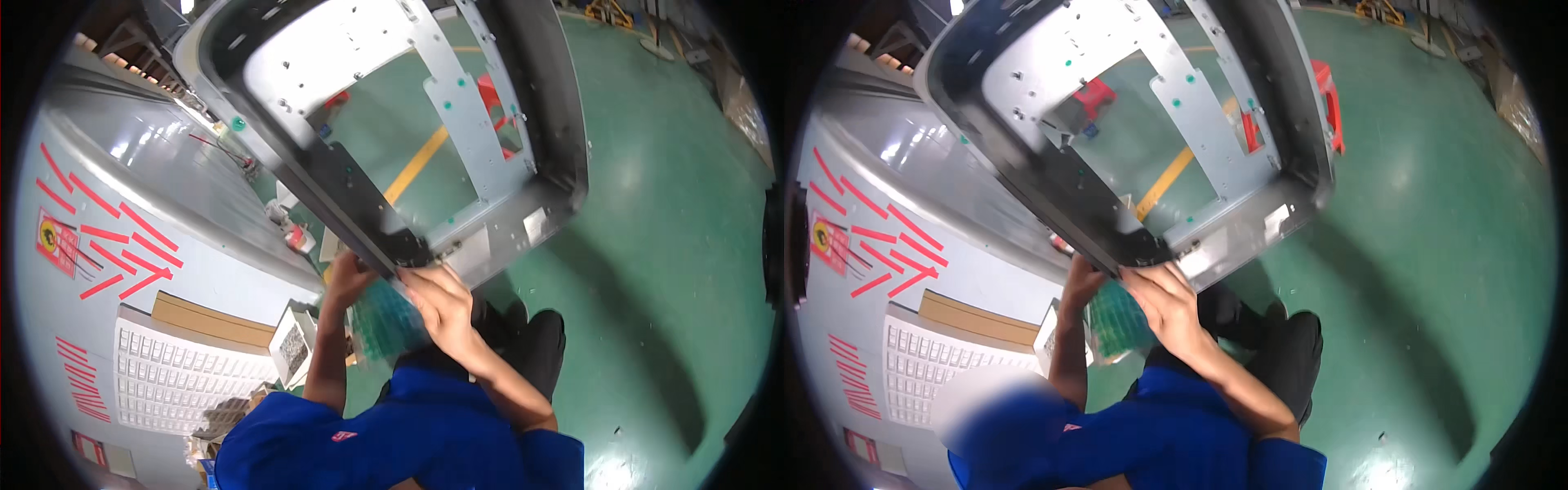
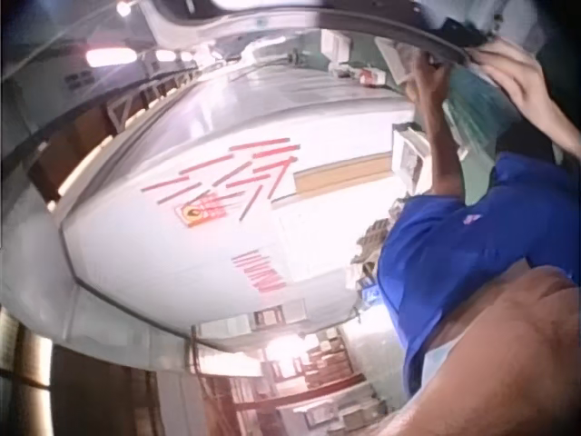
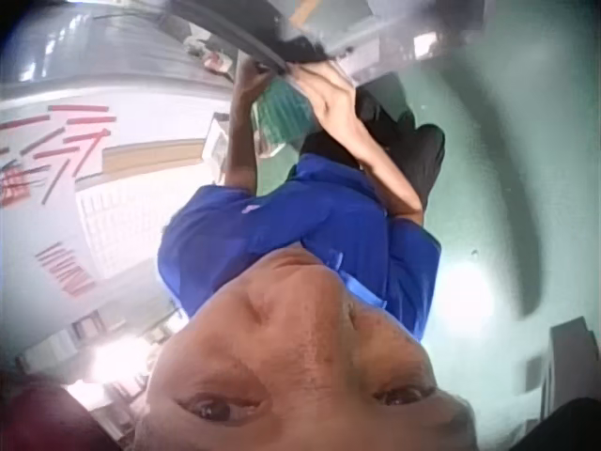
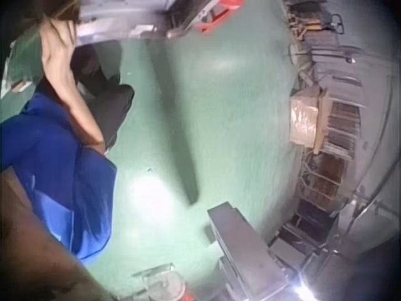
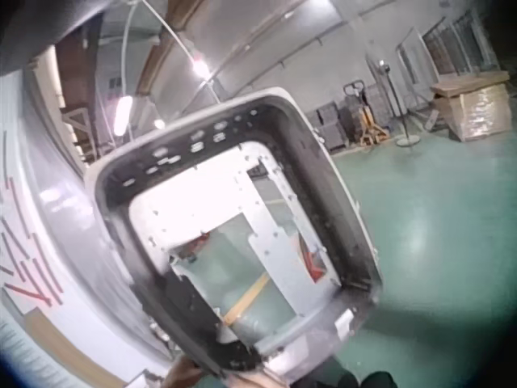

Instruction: Applying small green circular stickers to pre-marked locations on metal chassis components.

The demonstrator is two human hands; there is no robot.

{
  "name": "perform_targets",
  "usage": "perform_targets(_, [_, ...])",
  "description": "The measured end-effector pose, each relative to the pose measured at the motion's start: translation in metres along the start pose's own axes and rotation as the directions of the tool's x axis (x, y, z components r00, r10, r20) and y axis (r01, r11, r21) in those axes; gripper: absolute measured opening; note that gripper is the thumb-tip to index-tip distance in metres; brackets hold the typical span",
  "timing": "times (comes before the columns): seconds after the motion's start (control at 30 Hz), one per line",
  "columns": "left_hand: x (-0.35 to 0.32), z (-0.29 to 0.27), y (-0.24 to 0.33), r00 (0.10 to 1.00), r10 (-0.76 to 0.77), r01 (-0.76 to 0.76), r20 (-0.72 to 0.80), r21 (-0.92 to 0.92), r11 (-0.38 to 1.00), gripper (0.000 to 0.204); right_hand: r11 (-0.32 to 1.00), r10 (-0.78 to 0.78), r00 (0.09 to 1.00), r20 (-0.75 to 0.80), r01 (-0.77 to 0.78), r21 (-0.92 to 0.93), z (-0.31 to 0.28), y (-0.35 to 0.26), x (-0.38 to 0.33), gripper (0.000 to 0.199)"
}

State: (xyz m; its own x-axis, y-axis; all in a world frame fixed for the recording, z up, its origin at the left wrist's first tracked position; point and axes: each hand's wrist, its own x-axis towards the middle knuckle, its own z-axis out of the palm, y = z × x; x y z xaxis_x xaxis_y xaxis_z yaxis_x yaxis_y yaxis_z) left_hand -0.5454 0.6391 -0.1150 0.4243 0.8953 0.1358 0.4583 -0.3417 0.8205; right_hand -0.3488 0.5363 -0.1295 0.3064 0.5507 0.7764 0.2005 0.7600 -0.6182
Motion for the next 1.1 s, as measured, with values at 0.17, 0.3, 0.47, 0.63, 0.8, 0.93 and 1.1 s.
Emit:
perform_targets(0.17, [-0.002, 0.008, 0.016, 0.999, 0.041, -0.042, -0.008, -0.06, 0.997, 0.029, 0.998, 0.018, 1.0, -0.015, -0.019, -0.058, 0.005, -0.006, -0.002, 0.019])
perform_targets(0.3, [-0.003, 0.013, 0.019, 0.999, -0.002, 0.002, -0.034, -0.003, 1.0, 0.034, 0.994, 0.011, 0.999, -0.033, -0.014, -0.108, 0.002, -0.009, -0.004, 0.019])
perform_targets(0.47, [-0.009, 0.018, 0.018, 0.997, -0.066, 0.066, -0.033, 0.009, 0.998, 0.038, 0.992, 0.033, 0.999, -0.038, -0.037, -0.121, -0.001, -0.006, -0.011, 0.022])
perform_targets(0.63, [-0.014, 0.022, 0.033, 0.997, -0.027, 0.03, -0.075, 0.037, 0.999, 0.051, 0.985, 0.042, 0.999, -0.029, -0.046, -0.165, -0.005, -0.005, -0.01, 0.025])
perform_targets(0.8, [-0.02, 0.021, 0.033, 0.995, 0.035, -0.032, -0.096, 0.033, 0.999, 0.058, 0.977, 0.075, 0.992, -0.101, -0.093, -0.19, -0.007, 0.001, -0.014, 0.019])
perform_targets(0.93, [-0.031, 0.031, 0.003, 0.999, 0.035, -0.035, -0.011, -0.01, 0.999, 0.063, 0.935, 0.096, 0.982, -0.163, -0.145, -0.323, -0.022, -0.003, -0.025, 0.017])
perform_targets(1.1, [-0.025, 0.044, 0.018, 0.97, 0.243, -0.243, 0.006, -0.03, 0.97, 0.051, 0.908, 0.111, 0.918, -0.381, -0.249, -0.337, -0.067, 0.026, -0.036, 0.015])
